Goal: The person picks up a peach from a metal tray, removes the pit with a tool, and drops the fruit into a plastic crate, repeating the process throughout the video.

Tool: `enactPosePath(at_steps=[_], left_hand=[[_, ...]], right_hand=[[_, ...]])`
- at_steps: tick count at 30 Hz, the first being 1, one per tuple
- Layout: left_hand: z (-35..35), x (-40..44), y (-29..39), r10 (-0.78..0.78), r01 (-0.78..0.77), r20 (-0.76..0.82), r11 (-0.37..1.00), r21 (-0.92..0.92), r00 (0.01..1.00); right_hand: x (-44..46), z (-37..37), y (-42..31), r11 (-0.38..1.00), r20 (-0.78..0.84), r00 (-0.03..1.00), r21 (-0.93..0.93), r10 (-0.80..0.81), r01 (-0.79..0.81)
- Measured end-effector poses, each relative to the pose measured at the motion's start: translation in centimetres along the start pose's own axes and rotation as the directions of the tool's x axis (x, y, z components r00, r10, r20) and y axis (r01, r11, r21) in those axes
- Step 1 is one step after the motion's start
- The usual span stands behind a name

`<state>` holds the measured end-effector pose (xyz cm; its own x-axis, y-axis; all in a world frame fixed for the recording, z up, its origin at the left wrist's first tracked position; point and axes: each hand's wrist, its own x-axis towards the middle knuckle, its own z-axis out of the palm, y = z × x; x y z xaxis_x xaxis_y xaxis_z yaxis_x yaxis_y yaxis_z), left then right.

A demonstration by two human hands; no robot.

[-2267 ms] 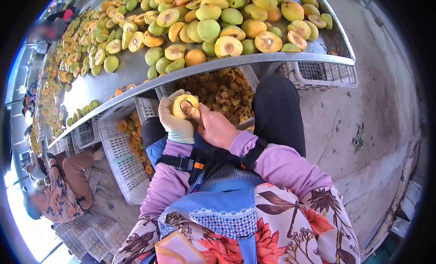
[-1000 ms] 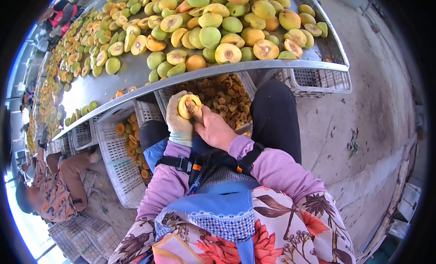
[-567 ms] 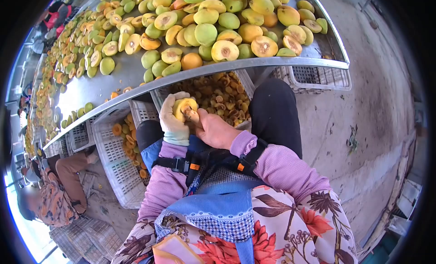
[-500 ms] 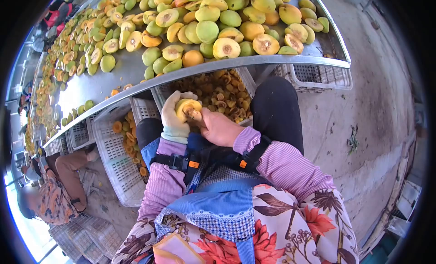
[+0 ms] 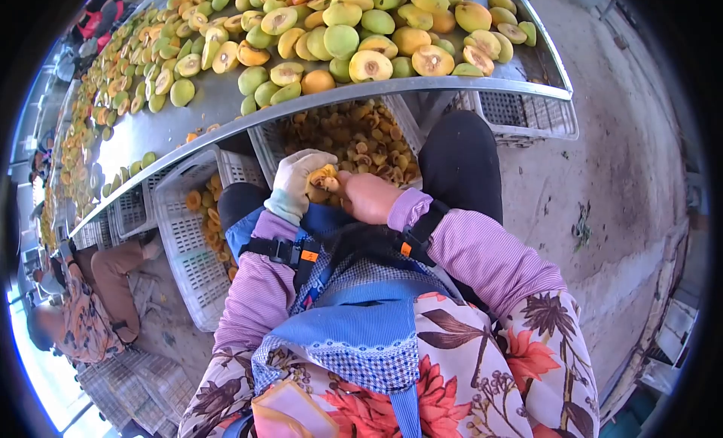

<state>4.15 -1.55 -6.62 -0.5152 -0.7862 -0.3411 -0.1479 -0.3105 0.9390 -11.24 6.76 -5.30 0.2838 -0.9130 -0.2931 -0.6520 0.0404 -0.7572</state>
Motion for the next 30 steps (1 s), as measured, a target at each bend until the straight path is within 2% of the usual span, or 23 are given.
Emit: enactPosePath(at_steps=[1, 3, 6, 7, 8, 9, 12, 13, 16, 17, 20, 23, 25, 26, 29, 30], left_hand=[[0.1, 0.1, 0.2, -0.049, 0.049, -0.002, 0.998, -0.033, 0.999], [0.6, 0.1, 0.1, -0.084, 0.084, 0.004, 0.996, -0.030, 0.996], [0.6, 0.3, -0.7, -0.073, 0.074, 0.032, 0.997, -0.029, 0.997], [0.6, 0.4, -0.9, -0.056, 0.058, 0.044, 0.998, -0.030, 0.997], [0.6, 0.3, -0.8, -0.076, 0.076, 0.013, 0.996, -0.037, 0.997], [0.7, 0.4, -0.7, -0.092, 0.092, -0.018, 0.995, -0.044, 0.996], [0.8, 0.4, 0.0, -0.135, 0.116, -0.097, 0.977, -0.180, 0.986], [0.7, 0.3, 0.2, -0.153, 0.120, -0.121, 0.963, -0.242, 0.981], [0.4, 1.2, -1.7, -0.057, 0.012, -0.189, 0.973, -0.232, 0.980], [0.6, 1.2, -1.6, -0.073, 0.010, -0.209, 0.958, -0.288, 0.975], [1.2, 1.0, -1.2, -0.054, -0.040, -0.290, 0.950, -0.309, 0.956], [1.5, 0.9, -0.5, -0.007, -0.100, -0.348, 0.952, -0.288, 0.938], [1.2, 1.0, -0.9, 0.035, -0.129, -0.305, 0.946, -0.296, 0.952], [1.0, 1.2, -0.7, 0.062, -0.149, -0.284, 0.943, -0.297, 0.957], [1.6, 1.1, -0.8, -0.022, -0.114, -0.346, 0.924, -0.366, 0.938], [1.7, 1.1, -0.9, -0.065, -0.092, -0.376, 0.919, -0.384, 0.924]], right_hand=[[-0.1, -0.3, -0.2, 0.983, 0.123, 0.982, 0.099, 0.141, -0.154], [-0.5, -2.8, -3.1, 0.854, 0.389, 0.847, 0.226, 0.362, -0.468], [-0.5, -3.2, -2.9, 0.816, 0.466, 0.794, 0.224, 0.390, -0.533], [-0.4, -2.1, -1.6, 0.920, 0.314, 0.907, 0.182, 0.280, -0.347], [-0.2, 0.1, 0.8, 0.982, 0.163, 0.977, 0.107, 0.134, -0.153], [0.0, 0.6, 1.2, 0.999, 0.022, 0.999, -0.002, -0.036, 0.036], [0.2, 1.1, 1.0, 0.998, -0.079, 0.997, -0.061, -0.005, 0.000], [0.8, 1.3, 1.1, 0.998, -0.029, 0.998, -0.020, 0.064, -0.065], [1.0, 0.7, -0.5, 0.943, 0.098, 0.976, 0.255, 0.197, -0.216], [0.3, -1.6, -3.2, 0.783, 0.336, 0.876, 0.411, 0.346, -0.467], [0.9, -0.3, -2.0, 0.658, 0.394, 0.870, 0.576, 0.296, -0.484], [1.3, -0.3, -2.0, 0.549, 0.484, 0.829, 0.629, 0.279, -0.551], [1.7, 1.7, 0.2, 0.908, 0.089, 0.983, 0.378, 0.160, -0.182], [2.0, 1.4, -0.2, 0.987, -0.088, 0.996, 0.159, 0.014, 0.000], [1.1, 0.5, -1.4, 0.981, -0.057, 0.980, 0.013, 0.192, -0.192], [1.2, 0.5, -1.4, 0.982, -0.069, 0.981, -0.026, 0.184, -0.186]])
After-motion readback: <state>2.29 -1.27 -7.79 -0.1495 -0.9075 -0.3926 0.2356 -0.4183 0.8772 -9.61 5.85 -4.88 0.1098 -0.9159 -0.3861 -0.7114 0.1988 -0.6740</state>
